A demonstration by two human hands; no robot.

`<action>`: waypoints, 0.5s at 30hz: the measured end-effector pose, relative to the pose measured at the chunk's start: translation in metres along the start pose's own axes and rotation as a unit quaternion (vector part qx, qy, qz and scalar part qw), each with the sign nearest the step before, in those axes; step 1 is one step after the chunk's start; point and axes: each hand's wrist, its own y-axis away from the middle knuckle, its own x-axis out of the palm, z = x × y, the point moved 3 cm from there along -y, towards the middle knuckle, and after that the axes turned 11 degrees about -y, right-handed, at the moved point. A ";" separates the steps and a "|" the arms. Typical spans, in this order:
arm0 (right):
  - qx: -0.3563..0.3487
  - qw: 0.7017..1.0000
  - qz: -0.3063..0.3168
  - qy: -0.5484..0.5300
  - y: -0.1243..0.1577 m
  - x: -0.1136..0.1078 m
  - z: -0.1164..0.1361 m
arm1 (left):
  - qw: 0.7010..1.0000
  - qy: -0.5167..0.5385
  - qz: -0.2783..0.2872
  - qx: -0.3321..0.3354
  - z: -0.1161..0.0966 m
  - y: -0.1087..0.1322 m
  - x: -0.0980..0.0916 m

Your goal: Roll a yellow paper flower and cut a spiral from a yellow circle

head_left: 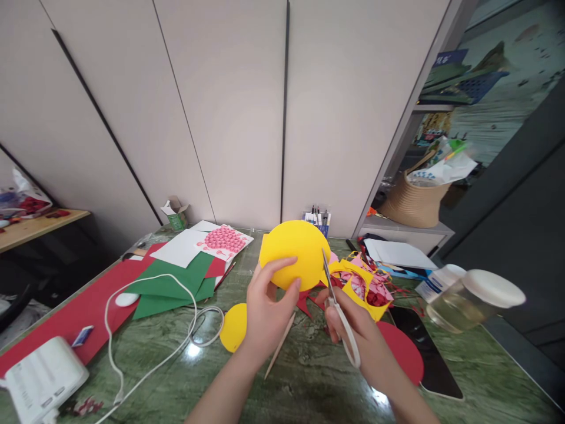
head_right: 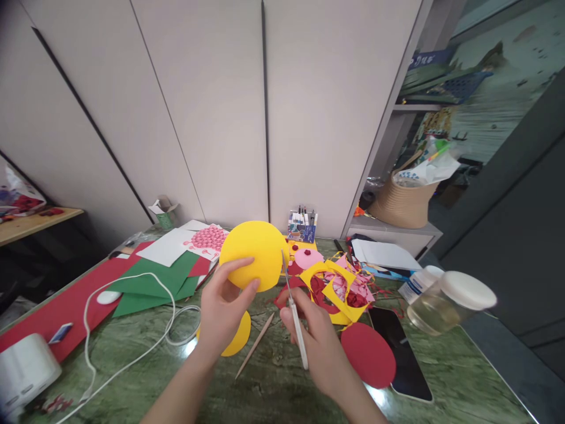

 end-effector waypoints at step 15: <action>-0.001 1.000 0.001 -0.014 -0.001 0.002 0.000 | 1.000 -0.001 -0.010 -0.019 -0.005 0.004 0.003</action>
